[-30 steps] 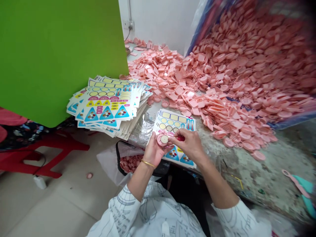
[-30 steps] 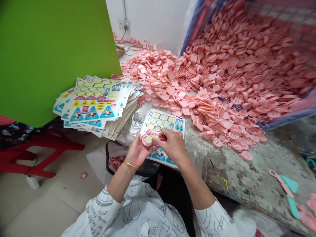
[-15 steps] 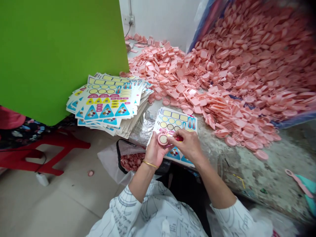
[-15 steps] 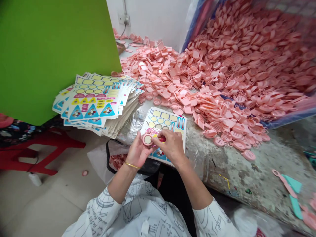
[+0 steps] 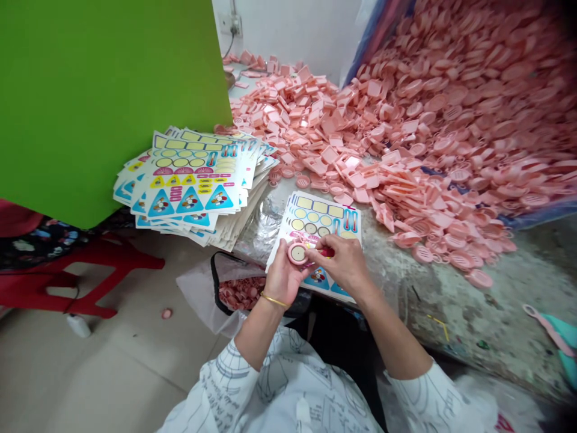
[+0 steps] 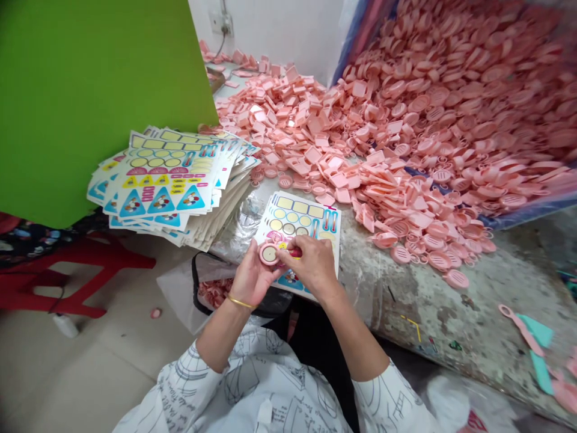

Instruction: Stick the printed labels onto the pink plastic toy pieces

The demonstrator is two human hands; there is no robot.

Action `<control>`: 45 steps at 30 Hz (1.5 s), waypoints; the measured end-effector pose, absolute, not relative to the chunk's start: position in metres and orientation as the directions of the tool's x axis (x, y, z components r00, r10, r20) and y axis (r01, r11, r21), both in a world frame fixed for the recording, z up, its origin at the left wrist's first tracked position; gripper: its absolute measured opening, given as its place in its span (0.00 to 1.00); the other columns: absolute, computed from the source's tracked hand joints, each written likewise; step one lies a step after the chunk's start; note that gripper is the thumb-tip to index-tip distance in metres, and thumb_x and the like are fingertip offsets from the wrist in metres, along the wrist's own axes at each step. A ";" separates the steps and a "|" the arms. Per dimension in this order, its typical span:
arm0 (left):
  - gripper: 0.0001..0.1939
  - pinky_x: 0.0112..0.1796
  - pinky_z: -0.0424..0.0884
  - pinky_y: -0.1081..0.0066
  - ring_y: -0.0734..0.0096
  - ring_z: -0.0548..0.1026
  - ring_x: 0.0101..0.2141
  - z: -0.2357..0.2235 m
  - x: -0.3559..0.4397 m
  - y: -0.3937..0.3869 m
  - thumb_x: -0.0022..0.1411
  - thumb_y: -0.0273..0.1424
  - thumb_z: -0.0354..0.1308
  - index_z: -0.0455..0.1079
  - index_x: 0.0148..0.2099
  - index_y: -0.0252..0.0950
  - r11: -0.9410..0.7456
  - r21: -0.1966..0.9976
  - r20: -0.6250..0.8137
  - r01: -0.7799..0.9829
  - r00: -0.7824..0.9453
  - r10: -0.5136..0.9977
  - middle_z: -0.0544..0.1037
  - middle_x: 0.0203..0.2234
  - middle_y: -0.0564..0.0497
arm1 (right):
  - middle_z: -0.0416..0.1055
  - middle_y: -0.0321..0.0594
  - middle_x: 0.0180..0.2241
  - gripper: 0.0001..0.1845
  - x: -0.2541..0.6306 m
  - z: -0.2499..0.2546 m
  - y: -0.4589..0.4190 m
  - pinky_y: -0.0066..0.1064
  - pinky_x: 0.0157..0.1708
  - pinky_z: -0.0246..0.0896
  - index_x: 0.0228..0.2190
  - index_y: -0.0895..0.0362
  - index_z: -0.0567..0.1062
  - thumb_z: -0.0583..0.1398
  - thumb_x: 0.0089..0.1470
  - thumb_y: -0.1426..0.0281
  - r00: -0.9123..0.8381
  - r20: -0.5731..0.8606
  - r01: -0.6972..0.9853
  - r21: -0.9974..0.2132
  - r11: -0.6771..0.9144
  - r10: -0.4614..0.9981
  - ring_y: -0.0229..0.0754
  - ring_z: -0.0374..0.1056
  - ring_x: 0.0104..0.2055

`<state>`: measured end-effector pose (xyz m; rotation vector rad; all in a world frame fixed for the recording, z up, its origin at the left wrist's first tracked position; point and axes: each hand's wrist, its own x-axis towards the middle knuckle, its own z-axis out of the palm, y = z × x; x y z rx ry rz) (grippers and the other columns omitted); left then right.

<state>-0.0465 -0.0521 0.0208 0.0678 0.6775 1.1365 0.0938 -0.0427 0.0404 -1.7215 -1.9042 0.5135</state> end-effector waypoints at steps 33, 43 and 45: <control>0.23 0.35 0.75 0.63 0.59 0.80 0.33 -0.050 -0.162 -0.105 0.45 0.42 0.68 0.66 0.40 0.36 0.480 0.876 -0.463 0.050 -0.189 0.866 0.80 0.32 0.46 | 0.73 0.51 0.45 0.34 0.157 -0.018 -0.113 0.36 0.33 0.60 0.47 0.57 0.74 0.56 0.51 0.44 0.496 0.011 0.719 -0.566 -0.404 0.868 0.52 0.70 0.41; 0.14 0.46 0.69 0.64 0.57 0.78 0.42 -0.021 -0.139 -0.105 0.60 0.41 0.55 0.74 0.44 0.42 0.105 0.845 -0.049 0.525 -0.119 0.992 0.81 0.41 0.49 | 0.77 0.44 0.38 0.24 0.149 -0.009 -0.108 0.33 0.32 0.58 0.43 0.55 0.74 0.60 0.52 0.50 0.525 -0.102 0.634 -0.615 -0.469 0.845 0.50 0.73 0.39; 0.12 0.44 0.68 0.67 0.60 0.77 0.40 -0.001 -0.122 -0.103 0.61 0.40 0.56 0.75 0.43 0.43 0.022 0.866 0.037 0.499 -0.109 0.993 0.81 0.39 0.51 | 0.77 0.45 0.39 0.25 0.148 -0.008 -0.111 0.34 0.33 0.58 0.44 0.55 0.73 0.58 0.54 0.50 0.522 -0.073 0.631 -0.637 -0.442 0.850 0.51 0.73 0.40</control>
